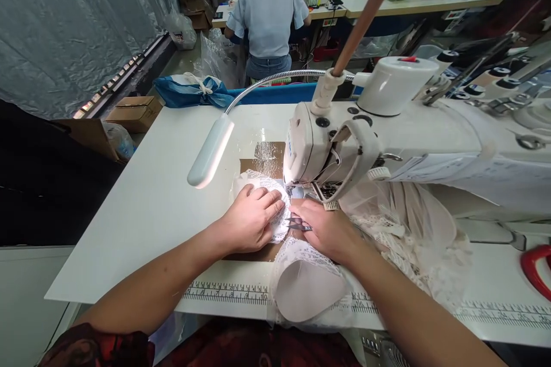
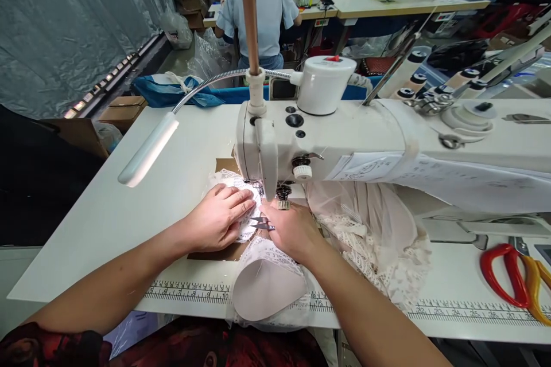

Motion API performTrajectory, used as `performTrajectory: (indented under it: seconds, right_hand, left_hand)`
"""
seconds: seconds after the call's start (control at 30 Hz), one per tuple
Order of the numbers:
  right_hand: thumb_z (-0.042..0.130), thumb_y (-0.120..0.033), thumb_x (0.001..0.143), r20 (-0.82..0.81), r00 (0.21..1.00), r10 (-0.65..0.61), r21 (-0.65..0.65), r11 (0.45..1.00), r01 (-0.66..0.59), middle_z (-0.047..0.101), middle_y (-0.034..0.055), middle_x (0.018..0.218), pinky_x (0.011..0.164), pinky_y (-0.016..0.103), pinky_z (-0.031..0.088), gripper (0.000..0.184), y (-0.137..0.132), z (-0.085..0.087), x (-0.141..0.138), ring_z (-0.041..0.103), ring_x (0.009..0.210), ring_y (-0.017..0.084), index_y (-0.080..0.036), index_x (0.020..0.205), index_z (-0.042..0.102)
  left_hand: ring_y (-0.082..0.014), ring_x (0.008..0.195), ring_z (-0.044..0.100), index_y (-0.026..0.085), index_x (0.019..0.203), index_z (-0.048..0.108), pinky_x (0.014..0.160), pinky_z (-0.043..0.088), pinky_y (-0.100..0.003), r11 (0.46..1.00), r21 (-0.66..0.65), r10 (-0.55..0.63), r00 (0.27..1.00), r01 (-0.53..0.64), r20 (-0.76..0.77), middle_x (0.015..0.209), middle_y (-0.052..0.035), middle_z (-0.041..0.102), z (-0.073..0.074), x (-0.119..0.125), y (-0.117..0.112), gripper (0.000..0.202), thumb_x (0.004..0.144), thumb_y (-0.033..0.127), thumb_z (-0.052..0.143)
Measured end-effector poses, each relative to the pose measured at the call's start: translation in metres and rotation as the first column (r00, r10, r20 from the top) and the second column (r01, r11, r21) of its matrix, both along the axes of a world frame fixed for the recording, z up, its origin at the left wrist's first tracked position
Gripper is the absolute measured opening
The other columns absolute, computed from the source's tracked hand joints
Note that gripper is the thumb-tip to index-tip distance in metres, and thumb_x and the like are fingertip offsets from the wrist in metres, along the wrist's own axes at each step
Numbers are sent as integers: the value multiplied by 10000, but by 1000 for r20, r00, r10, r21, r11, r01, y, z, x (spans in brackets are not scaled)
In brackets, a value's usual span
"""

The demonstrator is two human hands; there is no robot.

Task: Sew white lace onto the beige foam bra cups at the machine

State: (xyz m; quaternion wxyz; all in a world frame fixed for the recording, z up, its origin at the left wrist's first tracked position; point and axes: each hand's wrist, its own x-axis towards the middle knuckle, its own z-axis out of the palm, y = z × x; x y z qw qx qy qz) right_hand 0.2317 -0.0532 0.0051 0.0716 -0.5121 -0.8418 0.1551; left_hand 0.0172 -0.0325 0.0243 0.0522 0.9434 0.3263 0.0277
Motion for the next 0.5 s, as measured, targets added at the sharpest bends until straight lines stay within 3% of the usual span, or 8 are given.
performTrajectory:
  seconds: [0.2, 0.37, 0.5]
  right_hand:
    - [524, -275, 821, -18, 1000, -21, 1, 1000, 21, 680, 47, 937, 619, 242, 393, 323, 0, 3, -2, 613, 750, 170, -233, 1119, 644]
    - [534, -266, 820, -13, 999, -40, 33, 999, 40, 686, 58, 1059, 651, 246, 427, 447, 0, -1, -2, 638, 824, 181, -232, 1263, 575]
    - [536, -283, 824, 26, 999, -25, 66, 998, 24, 687, 74, 1081, 661, 264, 437, 443, 2, -5, -2, 640, 839, 196, -214, 1259, 582]
  left_hand:
    - [-295, 1065, 460, 79, 1363, 465, 852, 364, -443, 1000, -8, -18, 999, 18, -30, 1449, -98, 437, -4, 2, 3, 561, 831, 256, 441]
    - [-301, 1067, 462, 64, 1361, 473, 858, 357, -454, 999, 12, -38, 999, 39, -37, 1453, -106, 436, -9, 2, 8, 541, 861, 263, 416]
    - [-303, 1095, 465, 73, 1356, 482, 890, 352, -459, 998, 29, -56, 998, 56, -7, 1446, -110, 444, -12, 2, 13, 525, 871, 261, 413]
